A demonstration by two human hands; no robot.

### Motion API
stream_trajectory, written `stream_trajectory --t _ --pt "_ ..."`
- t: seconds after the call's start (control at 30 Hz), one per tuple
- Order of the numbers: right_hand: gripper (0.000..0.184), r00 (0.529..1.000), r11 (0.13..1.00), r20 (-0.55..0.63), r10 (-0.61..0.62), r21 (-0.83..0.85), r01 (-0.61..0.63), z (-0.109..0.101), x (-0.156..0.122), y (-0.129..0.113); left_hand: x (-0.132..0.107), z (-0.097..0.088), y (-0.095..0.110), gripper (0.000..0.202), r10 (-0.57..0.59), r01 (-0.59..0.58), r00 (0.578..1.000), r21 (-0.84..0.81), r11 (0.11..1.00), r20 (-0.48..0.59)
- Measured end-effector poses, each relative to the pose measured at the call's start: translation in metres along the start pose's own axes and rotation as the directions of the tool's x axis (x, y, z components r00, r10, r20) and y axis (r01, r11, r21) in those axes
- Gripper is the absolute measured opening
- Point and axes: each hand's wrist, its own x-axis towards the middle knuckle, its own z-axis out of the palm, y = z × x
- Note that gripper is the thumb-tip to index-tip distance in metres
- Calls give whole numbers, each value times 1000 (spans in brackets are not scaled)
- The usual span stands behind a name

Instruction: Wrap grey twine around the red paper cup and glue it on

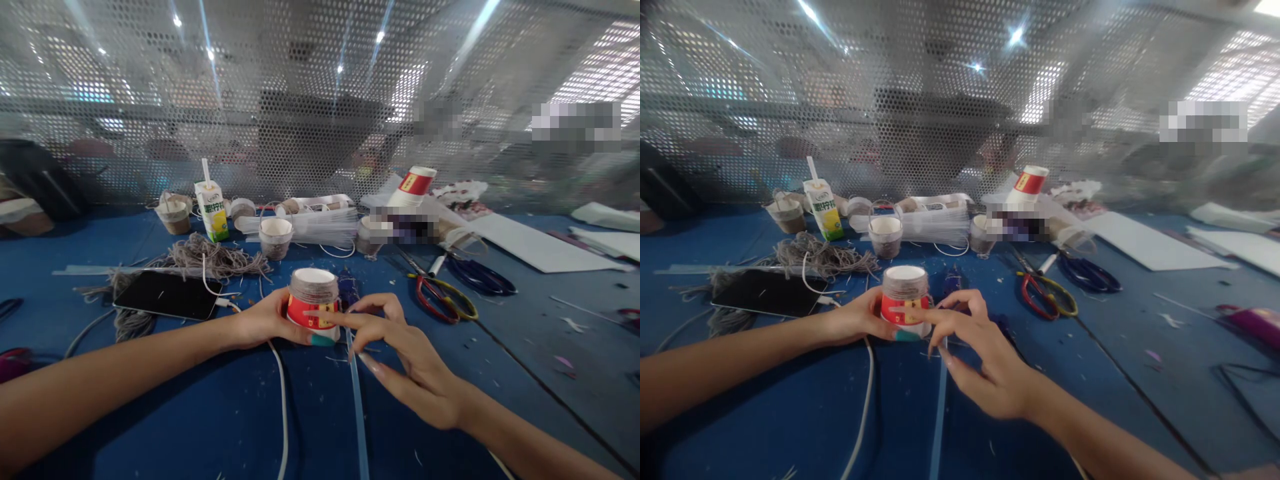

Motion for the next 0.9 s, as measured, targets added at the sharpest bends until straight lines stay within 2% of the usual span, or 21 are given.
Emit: stream_trajectory --t 0.13,0.3,0.47,0.57,0.67,0.8,0.9 --pt "34 1000 991 6 -24 -130 24 2 0 -4 0 2 0 54 13 -13 999 7 1000 -46" --pt "30 994 991 5 -105 -79 105 3 -1 -1 -1 3 2 59 -35 35 996 -9 999 -84" --pt "37 997 995 74 -36 -94 43 3 1 -3 0 3 2 62 1 -4 997 -37 999 -82" --pt "38 990 997 130 -47 -50 54 5 2 -5 0 3 1 59 22 -26 997 -43 999 -74" --pt "35 991 998 115 -67 -5 68 5 2 -5 0 2 0 60 27 -37 993 -81 996 -111" --pt "33 997 998 53 -61 8 61 3 1 -3 -1 -2 2 54 37 -44 998 -174 984 -46" --pt "34 996 998 73 -54 27 52 2 0 -4 -1 -5 3 54 50 -45 999 -224 973 13"
